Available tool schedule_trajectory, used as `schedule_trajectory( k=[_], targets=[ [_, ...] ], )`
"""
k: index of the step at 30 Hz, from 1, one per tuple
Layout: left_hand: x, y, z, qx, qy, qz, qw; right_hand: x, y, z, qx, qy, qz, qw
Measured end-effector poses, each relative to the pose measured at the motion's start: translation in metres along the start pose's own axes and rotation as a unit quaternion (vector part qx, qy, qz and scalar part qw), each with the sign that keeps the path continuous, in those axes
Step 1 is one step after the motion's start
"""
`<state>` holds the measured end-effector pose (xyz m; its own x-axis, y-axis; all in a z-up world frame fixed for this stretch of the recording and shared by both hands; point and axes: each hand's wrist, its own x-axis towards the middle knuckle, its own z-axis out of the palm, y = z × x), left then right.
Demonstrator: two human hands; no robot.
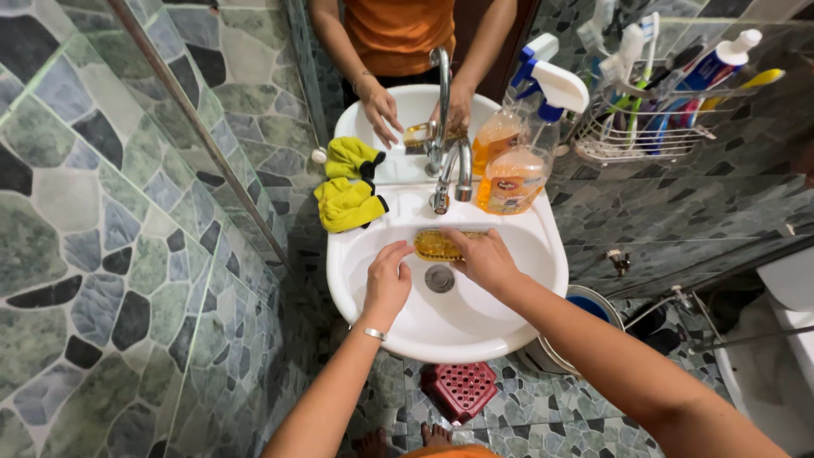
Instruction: The person cleans a bathroom sink by spraying cleaner, scrubbing with a sponge, and wiping with a cloth. They rinse the sponge and cloth under the faucet and wipe the sink basin and surrounding surfaces.
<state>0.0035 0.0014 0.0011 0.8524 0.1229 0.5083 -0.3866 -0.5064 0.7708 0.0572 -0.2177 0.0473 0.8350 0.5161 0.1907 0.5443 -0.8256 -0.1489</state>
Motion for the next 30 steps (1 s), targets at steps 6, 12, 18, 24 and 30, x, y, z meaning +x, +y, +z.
schedule_trajectory(
  k=[6, 12, 18, 24, 30],
  targets=[
    [0.0, 0.001, 0.001, -0.002, 0.0, -0.009, 1.0, -0.002, -0.001, 0.001, 0.014, -0.035, 0.029, 0.999],
    [-0.004, 0.003, 0.0, -0.004, -0.01, -0.021, 1.0, -0.008, 0.003, 0.005, 0.021, -0.011, 0.036, 0.999],
    [0.0, 0.001, 0.004, 0.001, -0.011, -0.002, 1.0, -0.014, 0.0, 0.012, 0.026, 0.038, -0.026, 0.999],
    [0.0, 0.001, 0.004, -0.001, -0.012, -0.003, 1.0, -0.02, 0.009, 0.023, -0.001, -0.073, 0.094, 0.993],
    [0.0, 0.003, 0.002, 0.005, -0.01, -0.014, 1.0, -0.012, 0.009, 0.032, 0.017, -0.026, 0.037, 0.999]
  ],
)
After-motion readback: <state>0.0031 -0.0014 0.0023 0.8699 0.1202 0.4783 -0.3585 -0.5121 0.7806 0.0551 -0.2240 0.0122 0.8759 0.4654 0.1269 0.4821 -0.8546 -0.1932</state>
